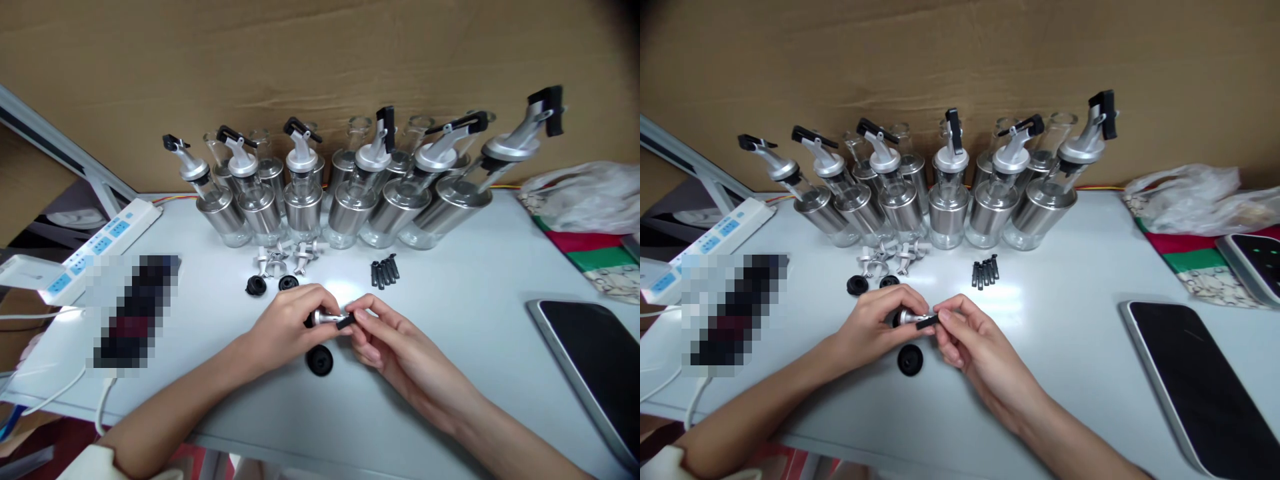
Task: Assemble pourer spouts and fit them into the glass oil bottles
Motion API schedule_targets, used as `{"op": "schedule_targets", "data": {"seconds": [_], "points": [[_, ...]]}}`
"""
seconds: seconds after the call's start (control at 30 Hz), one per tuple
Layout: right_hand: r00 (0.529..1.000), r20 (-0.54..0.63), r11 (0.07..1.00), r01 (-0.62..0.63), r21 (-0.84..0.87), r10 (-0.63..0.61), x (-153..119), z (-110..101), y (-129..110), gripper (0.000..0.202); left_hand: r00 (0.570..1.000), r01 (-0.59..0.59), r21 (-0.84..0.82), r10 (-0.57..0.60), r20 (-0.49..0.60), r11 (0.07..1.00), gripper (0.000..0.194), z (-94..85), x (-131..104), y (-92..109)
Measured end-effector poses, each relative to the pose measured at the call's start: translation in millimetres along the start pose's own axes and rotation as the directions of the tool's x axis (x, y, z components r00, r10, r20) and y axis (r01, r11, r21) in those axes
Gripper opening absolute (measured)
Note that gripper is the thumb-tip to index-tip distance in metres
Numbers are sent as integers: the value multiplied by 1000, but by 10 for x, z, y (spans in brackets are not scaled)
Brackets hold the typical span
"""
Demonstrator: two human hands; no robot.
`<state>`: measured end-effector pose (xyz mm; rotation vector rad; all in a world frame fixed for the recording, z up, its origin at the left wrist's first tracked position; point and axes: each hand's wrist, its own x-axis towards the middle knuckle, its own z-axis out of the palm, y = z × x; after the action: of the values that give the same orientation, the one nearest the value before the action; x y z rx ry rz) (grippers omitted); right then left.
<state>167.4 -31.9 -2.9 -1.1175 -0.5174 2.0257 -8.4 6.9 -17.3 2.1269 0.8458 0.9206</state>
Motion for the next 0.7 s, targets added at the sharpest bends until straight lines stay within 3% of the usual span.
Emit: {"op": "schedule_targets", "data": {"seconds": [0.2,0.43,0.7], "points": [[999,3,995,39,-97,-39,-11,20,2,39,1000,-18,21,18,-3,1000,28,-1,18,11],[989,35,957,148,-250,-144,20,-22,57,39,1000,6,1,-6,3,1000,26,-16,-3,-1],[986,123,971,135,-198,-112,19,-6,21,36,999,-43,-41,43,14,998,24,-38,5,3]]}}
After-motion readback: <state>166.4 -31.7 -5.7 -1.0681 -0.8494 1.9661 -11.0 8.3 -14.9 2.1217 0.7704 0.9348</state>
